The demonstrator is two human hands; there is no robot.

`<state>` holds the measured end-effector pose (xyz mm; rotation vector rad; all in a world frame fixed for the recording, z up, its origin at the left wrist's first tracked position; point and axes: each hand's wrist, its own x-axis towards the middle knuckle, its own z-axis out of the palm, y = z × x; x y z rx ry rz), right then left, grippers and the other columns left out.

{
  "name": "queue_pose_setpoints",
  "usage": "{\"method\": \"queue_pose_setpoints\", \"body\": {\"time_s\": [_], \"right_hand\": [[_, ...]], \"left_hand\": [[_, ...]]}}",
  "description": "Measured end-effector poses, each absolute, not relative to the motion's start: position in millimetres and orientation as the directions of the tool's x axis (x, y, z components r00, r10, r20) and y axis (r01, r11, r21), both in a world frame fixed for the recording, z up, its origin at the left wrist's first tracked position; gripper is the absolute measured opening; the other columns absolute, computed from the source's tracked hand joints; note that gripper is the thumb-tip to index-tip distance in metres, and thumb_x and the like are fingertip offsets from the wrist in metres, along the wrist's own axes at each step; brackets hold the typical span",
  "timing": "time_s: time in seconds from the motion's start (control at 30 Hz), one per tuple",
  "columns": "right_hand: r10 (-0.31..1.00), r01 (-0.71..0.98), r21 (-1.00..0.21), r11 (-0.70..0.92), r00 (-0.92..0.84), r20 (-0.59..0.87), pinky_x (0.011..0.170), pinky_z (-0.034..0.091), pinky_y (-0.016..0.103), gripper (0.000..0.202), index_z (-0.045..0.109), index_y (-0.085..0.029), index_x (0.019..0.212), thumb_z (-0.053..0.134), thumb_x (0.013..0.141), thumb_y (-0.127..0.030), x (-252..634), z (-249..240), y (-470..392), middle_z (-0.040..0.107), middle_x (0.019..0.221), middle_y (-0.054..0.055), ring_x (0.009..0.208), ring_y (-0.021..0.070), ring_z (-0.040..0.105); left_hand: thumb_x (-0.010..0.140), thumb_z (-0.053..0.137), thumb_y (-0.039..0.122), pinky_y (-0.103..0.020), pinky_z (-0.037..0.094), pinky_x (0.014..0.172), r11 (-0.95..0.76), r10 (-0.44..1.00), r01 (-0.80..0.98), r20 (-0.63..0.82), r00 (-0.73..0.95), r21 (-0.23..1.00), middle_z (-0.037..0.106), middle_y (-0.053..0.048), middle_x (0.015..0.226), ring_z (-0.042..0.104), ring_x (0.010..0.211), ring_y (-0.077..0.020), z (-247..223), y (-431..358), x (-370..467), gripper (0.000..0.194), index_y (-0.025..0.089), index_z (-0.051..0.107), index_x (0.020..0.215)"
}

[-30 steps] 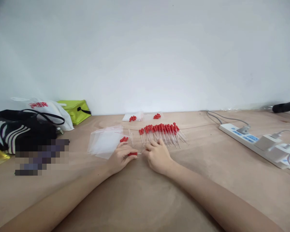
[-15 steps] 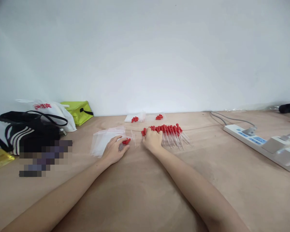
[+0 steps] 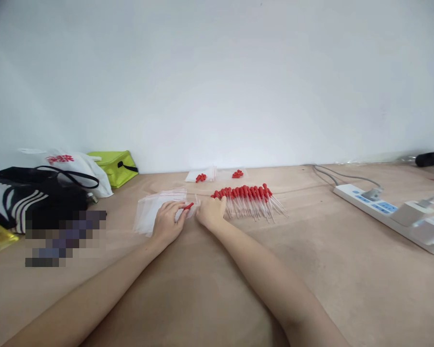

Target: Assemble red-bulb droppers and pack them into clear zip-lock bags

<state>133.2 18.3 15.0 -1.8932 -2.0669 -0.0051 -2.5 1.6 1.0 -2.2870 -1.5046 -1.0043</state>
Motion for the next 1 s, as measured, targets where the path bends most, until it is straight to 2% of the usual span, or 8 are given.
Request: {"method": "queue_pose_setpoints", "body": {"time_s": [0.17, 0.33, 0.4, 0.53, 0.67, 0.77, 0.83, 1.0], "right_hand": [[0.988, 0.974, -0.213, 0.077, -0.045, 0.148, 0.078, 0.023, 0.039, 0.028, 0.066, -0.014, 0.083, 0.042, 0.077, -0.028, 127, 19, 23, 0.065, 0.084, 0.016, 0.080, 0.0240, 0.058], [0.988, 0.975, -0.197, 0.106, -0.080, 0.132, 0.077, 0.022, 0.039, 0.028, 0.065, -0.014, 0.082, 0.040, 0.078, -0.027, 131, 20, 17, 0.065, 0.086, 0.015, 0.080, 0.0240, 0.057], [0.976, 0.974, -0.177, 0.144, -0.110, 0.190, 0.076, 0.022, 0.039, 0.029, 0.063, -0.012, 0.083, 0.038, 0.080, -0.026, 140, 17, 9, 0.064, 0.087, 0.016, 0.082, 0.0243, 0.056], [0.891, 0.951, -0.128, 0.283, -0.211, 0.402, 0.073, 0.023, 0.037, 0.025, 0.056, -0.010, 0.086, 0.034, 0.083, -0.022, 177, 3, -15, 0.063, 0.087, 0.016, 0.083, 0.0247, 0.053], [0.850, 0.899, -0.228, 0.375, -0.235, 0.471, 0.076, 0.022, 0.034, 0.018, 0.053, -0.015, 0.081, 0.036, 0.084, -0.019, 221, -13, -38, 0.064, 0.078, 0.007, 0.074, 0.0177, 0.055], [0.820, 0.863, -0.290, 0.413, -0.214, 0.530, 0.076, 0.022, 0.032, 0.019, 0.054, -0.017, 0.089, 0.036, 0.084, -0.019, 240, -20, -47, 0.065, 0.084, 0.006, 0.078, 0.0169, 0.056], [0.795, 0.853, -0.288, 0.436, -0.215, 0.568, 0.075, 0.023, 0.032, 0.023, 0.054, -0.018, 0.099, 0.036, 0.084, -0.017, 243, -22, -48, 0.064, 0.090, 0.006, 0.081, 0.0173, 0.055], [0.756, 0.798, -0.250, 0.549, -0.346, 0.555, 0.077, 0.021, 0.033, 0.029, 0.056, -0.020, 0.094, 0.036, 0.079, -0.006, 235, -20, -45, 0.063, 0.084, 0.003, 0.080, 0.0162, 0.053]], "left_hand": [[0.081, 0.045, 0.022, -0.035, 0.039, 0.077, -0.463, 0.719, 0.864, 0.655, 0.233, 0.200, 0.065, -0.005, 0.088, 0.056, 0.087, -0.0221, 0, 0, -2, 0.016, 0.018, 0.059, 0.090], [0.082, 0.043, 0.022, -0.035, 0.037, 0.077, -0.483, 0.696, 0.863, 0.661, 0.279, 0.144, 0.066, -0.006, 0.089, 0.056, 0.086, -0.0223, 1, -2, -3, 0.022, 0.019, 0.059, 0.097], [0.082, 0.043, 0.020, -0.035, 0.037, 0.078, -0.536, 0.680, 0.835, 0.651, 0.338, 0.127, 0.066, -0.006, 0.089, 0.056, 0.087, -0.0219, 3, -5, -3, 0.023, 0.019, 0.060, 0.097], [0.080, 0.044, 0.017, -0.035, 0.036, 0.081, -0.667, 0.645, 0.734, 0.592, 0.483, 0.128, 0.066, -0.004, 0.087, 0.055, 0.087, -0.0201, 5, -17, 2, 0.023, 0.020, 0.062, 0.094], [0.077, 0.049, 0.020, -0.037, 0.033, 0.084, -0.733, 0.638, 0.664, 0.487, 0.596, 0.148, 0.067, -0.001, 0.085, 0.055, 0.086, -0.0189, 7, -28, 11, 0.019, 0.023, 0.063, 0.090], [0.074, 0.057, 0.030, -0.041, 0.031, 0.087, -0.714, 0.659, 0.686, 0.469, 0.589, 0.142, 0.063, -0.004, 0.102, 0.051, 0.097, -0.0228, 6, -29, 16, 0.024, 0.023, 0.063, 0.096], [0.072, 0.060, 0.037, -0.043, 0.031, 0.089, -0.679, 0.688, 0.721, 0.460, 0.560, 0.138, 0.057, -0.006, 0.112, 0.046, 0.104, -0.0261, 4, -26, 19, 0.028, 0.023, 0.064, 0.096], [0.077, 0.057, 0.027, -0.040, 0.031, 0.089, -0.653, 0.706, 0.740, 0.484, 0.517, 0.160, 0.060, -0.003, 0.106, 0.048, 0.101, -0.0227, -1, -23, 22, 0.011, 0.024, 0.068, 0.080]]}}
